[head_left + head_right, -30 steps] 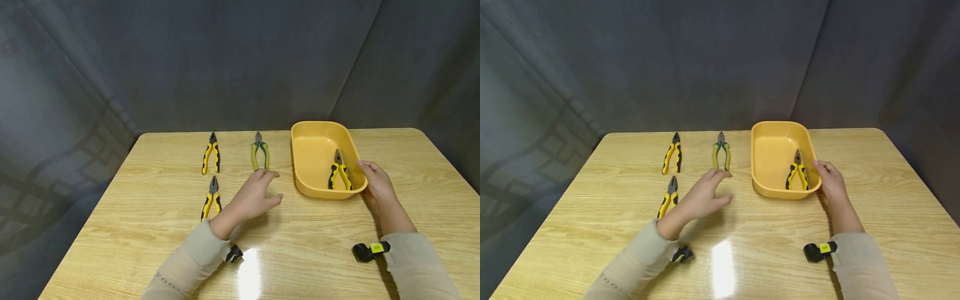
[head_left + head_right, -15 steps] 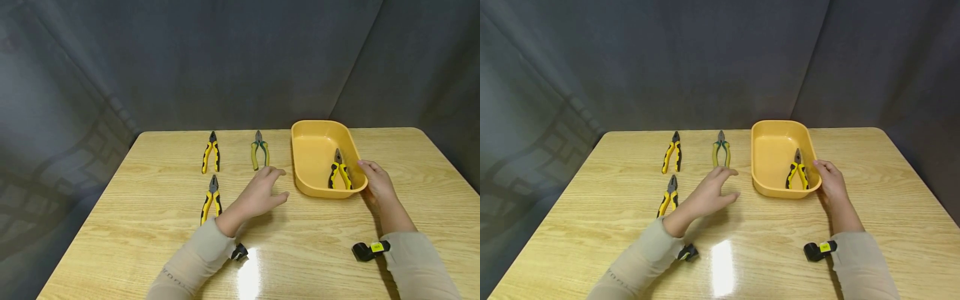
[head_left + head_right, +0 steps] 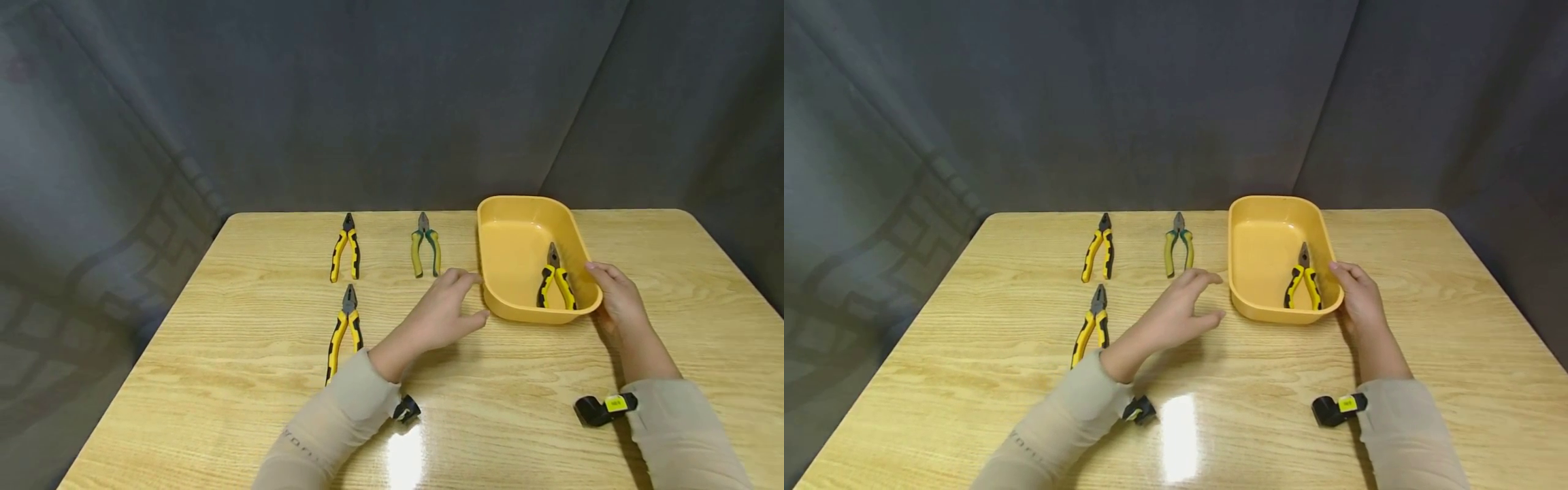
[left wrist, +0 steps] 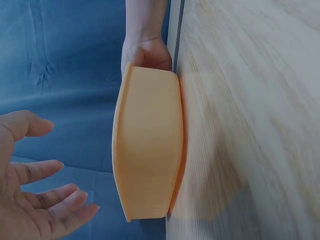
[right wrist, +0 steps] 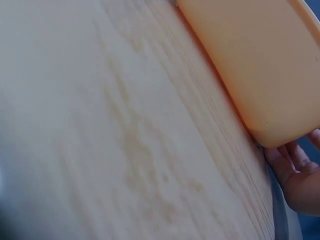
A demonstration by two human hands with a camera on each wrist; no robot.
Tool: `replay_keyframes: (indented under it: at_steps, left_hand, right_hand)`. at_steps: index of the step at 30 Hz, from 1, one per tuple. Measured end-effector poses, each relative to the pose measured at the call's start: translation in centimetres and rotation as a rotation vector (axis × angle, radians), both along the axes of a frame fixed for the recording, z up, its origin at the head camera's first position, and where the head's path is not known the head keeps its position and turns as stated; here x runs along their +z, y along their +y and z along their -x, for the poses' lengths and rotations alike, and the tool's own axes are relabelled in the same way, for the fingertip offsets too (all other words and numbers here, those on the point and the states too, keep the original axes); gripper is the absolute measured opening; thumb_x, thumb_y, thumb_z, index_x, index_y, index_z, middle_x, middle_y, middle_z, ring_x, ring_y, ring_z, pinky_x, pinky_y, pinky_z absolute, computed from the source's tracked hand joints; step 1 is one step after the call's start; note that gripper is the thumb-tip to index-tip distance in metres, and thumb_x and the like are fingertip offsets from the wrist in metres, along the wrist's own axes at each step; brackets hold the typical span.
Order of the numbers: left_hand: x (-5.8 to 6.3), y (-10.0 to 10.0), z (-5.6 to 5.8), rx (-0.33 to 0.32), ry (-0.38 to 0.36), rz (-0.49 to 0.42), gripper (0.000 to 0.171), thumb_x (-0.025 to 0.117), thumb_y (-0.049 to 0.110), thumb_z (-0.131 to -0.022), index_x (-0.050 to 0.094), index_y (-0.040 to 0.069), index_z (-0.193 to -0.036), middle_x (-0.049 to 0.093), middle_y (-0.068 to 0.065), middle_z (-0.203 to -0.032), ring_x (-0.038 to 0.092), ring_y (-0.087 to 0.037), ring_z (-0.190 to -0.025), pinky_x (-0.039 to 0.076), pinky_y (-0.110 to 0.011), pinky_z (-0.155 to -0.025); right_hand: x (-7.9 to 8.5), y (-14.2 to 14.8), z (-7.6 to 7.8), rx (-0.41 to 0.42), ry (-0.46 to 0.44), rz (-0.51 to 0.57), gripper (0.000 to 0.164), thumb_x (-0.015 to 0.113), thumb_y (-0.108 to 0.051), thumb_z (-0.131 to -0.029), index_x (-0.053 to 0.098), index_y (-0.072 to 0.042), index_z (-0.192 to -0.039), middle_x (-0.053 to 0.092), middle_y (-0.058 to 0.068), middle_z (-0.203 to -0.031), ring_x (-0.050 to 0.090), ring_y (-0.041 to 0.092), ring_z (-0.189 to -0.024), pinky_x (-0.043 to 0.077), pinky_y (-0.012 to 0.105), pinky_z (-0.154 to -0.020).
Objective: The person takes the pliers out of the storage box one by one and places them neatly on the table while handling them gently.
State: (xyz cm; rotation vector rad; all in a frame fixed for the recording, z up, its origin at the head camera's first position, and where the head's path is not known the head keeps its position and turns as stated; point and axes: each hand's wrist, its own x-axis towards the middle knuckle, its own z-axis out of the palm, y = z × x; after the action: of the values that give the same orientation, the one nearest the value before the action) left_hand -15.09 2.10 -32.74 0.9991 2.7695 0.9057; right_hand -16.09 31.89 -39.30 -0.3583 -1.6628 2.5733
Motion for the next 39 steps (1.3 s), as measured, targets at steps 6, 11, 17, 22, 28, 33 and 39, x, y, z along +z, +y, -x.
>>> replay_keyframes:
  at_steps: [6, 11, 17, 22, 28, 33, 39]
  left_hand:
    - [0.1, 0.6, 0.0, -0.015, 0.0, 0.0, 0.048, 0.058, 0.03, -0.08, 0.045, 0.011, -0.122, 0.042, -0.008, -0.119, 0.042, -0.018, -0.106, 0.035, -0.028, -0.087]
    - [0.2, 1.0, 0.2, -0.027, -0.007, -0.014, 0.048, 0.058, 0.03, -0.081, 0.043, 0.011, -0.122, 0.04, -0.008, -0.12, 0.041, -0.018, -0.107, 0.036, -0.028, -0.086]
    - [0.3, 1.8, 0.2, -0.046, -0.024, -0.025, 0.047, 0.057, 0.03, -0.082, 0.043, 0.013, -0.123, 0.04, -0.007, -0.121, 0.041, -0.016, -0.107, 0.036, -0.027, -0.085]
    - [0.3, 2.4, 0.3, -0.053, -0.022, -0.019, 0.047, 0.057, 0.03, -0.081, 0.043, 0.012, -0.123, 0.04, -0.005, -0.12, 0.041, -0.015, -0.105, 0.036, -0.025, -0.084]
    - [0.2, 3.1, 0.4, -0.047, -0.031, -0.019, 0.048, 0.055, 0.033, -0.082, 0.042, 0.014, -0.124, 0.04, -0.004, -0.12, 0.041, -0.015, -0.107, 0.036, -0.025, -0.084]
    - [0.1, 3.6, 0.5, -0.056, -0.044, -0.04, 0.047, 0.055, 0.033, -0.083, 0.042, 0.014, -0.124, 0.039, -0.005, -0.121, 0.041, -0.014, -0.106, 0.036, -0.023, -0.083]
    - [0.1, 4.4, 0.8, -0.047, -0.044, -0.022, 0.047, 0.054, 0.033, -0.083, 0.042, 0.015, -0.124, 0.039, -0.004, -0.122, 0.04, -0.013, -0.107, 0.035, -0.022, -0.084]
  right_hand:
    - [0.1, -0.1, 0.0, -0.013, -0.001, 0.051, 0.008, 0.063, -0.017, -0.079, 0.062, -0.012, -0.085, 0.06, -0.001, -0.079, 0.059, 0.011, -0.07, 0.048, 0.024, -0.058]
    - [0.2, -0.2, 0.0, -0.015, -0.001, 0.052, 0.006, 0.062, -0.015, -0.079, 0.063, -0.013, -0.084, 0.059, -0.002, -0.08, 0.059, 0.01, -0.07, 0.048, 0.023, -0.058]
    - [0.5, -0.1, -0.1, -0.008, -0.019, 0.096, 0.004, 0.061, -0.012, -0.08, 0.064, -0.013, -0.083, 0.059, -0.001, -0.081, 0.059, 0.011, -0.07, 0.048, 0.024, -0.058]
    - [0.6, -0.1, -0.1, 0.001, -0.022, 0.115, 0.004, 0.061, -0.011, -0.08, 0.064, -0.012, -0.083, 0.059, -0.001, -0.081, 0.059, 0.012, -0.071, 0.048, 0.025, -0.059]
    - [0.7, -0.1, 0.0, 0.017, -0.014, 0.096, 0.006, 0.06, -0.011, -0.081, 0.064, -0.013, -0.085, 0.059, -0.001, -0.082, 0.059, 0.012, -0.072, 0.048, 0.024, -0.059]
    - [0.6, -0.1, 0.0, 0.009, -0.02, 0.091, 0.006, 0.061, -0.012, -0.08, 0.063, -0.013, -0.085, 0.059, -0.001, -0.082, 0.059, 0.012, -0.071, 0.048, 0.024, -0.059]
    - [0.6, -0.1, 0.0, 0.002, -0.027, 0.068, 0.005, 0.062, -0.014, -0.079, 0.063, -0.014, -0.084, 0.059, -0.002, -0.081, 0.059, 0.012, -0.07, 0.048, 0.024, -0.058]
